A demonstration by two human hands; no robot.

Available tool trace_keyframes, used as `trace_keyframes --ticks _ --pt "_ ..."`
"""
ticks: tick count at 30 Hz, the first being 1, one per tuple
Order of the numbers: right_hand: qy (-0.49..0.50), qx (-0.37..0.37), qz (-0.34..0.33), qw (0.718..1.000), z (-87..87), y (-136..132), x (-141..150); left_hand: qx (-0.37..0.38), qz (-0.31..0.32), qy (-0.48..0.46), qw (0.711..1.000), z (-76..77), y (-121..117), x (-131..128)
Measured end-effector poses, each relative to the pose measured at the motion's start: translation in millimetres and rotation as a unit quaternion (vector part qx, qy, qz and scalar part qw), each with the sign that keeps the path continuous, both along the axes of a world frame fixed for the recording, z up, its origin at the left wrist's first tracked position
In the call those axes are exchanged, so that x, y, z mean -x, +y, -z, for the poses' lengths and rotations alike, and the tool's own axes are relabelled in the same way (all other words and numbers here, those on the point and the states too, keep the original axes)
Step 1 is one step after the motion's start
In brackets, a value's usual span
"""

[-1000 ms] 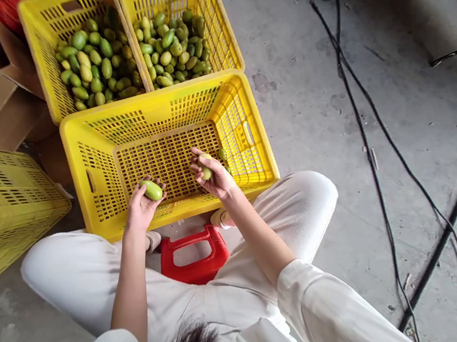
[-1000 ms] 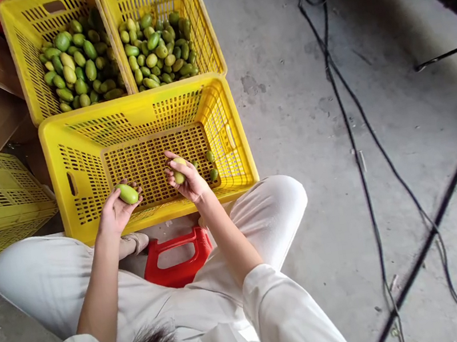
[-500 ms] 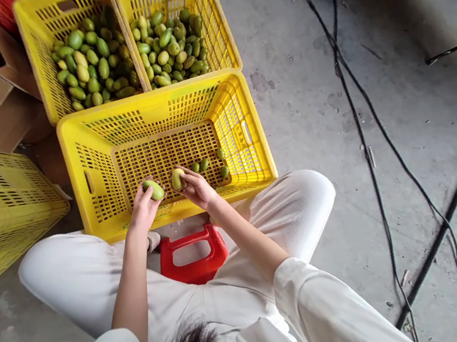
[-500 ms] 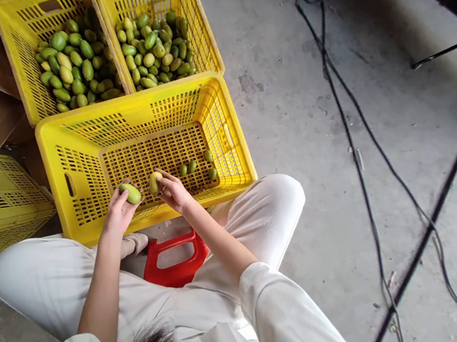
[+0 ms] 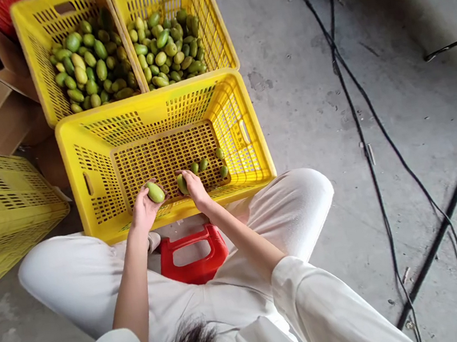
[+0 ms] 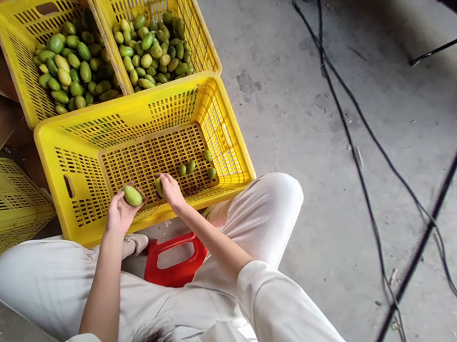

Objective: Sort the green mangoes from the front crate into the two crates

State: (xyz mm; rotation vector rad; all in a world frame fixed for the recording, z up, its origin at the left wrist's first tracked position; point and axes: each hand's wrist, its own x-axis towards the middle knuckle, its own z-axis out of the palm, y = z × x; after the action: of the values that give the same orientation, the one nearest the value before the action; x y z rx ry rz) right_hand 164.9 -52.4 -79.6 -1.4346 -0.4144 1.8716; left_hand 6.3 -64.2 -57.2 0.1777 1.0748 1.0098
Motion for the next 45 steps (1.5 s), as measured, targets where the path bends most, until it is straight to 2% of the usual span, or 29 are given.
trace_keyframes --ticks 6,9,11,14,17,20,23,26,29,33,38,42,45 --pt "0.131 -0.078 0.089 0.984 -16.8 12 -13 -0.033 -0.064 -0.008 0.997 -6.1 4 7" --pt "0.178 -0.085 0.094 0.976 -24.0 12 -16 -0.063 -0.059 0.005 0.996 -7.8 2 7" --pt "0.21 -0.078 0.07 0.972 -24.6 10 -16 -0.072 -0.047 0.005 0.996 -6.1 0 5" --pt "0.195 -0.04 0.005 0.98 -19.5 7 -14 -0.063 -0.012 0.019 0.998 -0.4 -2 0" --pt "0.104 0.003 -0.034 0.994 -10.3 5 -8 -0.009 0.025 0.036 0.999 5.9 -2 -3" --pt "0.073 0.053 -0.007 0.996 -1.9 5 -5 0.037 -0.005 0.003 0.999 9.5 0 -3" --pt "0.112 0.082 0.03 0.99 0.6 7 -5 0.025 -0.05 -0.016 0.998 9.2 1 0" --pt "0.144 0.054 0.059 0.986 -5.3 8 -8 0.005 -0.057 -0.004 0.998 5.7 1 3" --pt "0.198 -0.008 0.085 0.977 -16.2 10 -13 -0.008 -0.059 -0.008 0.998 1.0 0 4" --pt "0.242 -0.055 0.056 0.967 -24.5 9 -18 -0.007 -0.006 -0.016 1.0 -0.6 -2 2" --pt "0.196 -0.021 -0.006 0.98 -16.1 6 -13 0.055 0.032 0.037 0.997 7.0 -3 -4" --pt "0.219 0.048 0.028 0.974 -10.0 7 -11 0.067 -0.001 0.015 0.998 7.6 -1 -7" --pt "0.287 0.038 0.062 0.955 -15.0 11 -15 0.054 -0.051 -0.007 0.997 2.9 1 -5"
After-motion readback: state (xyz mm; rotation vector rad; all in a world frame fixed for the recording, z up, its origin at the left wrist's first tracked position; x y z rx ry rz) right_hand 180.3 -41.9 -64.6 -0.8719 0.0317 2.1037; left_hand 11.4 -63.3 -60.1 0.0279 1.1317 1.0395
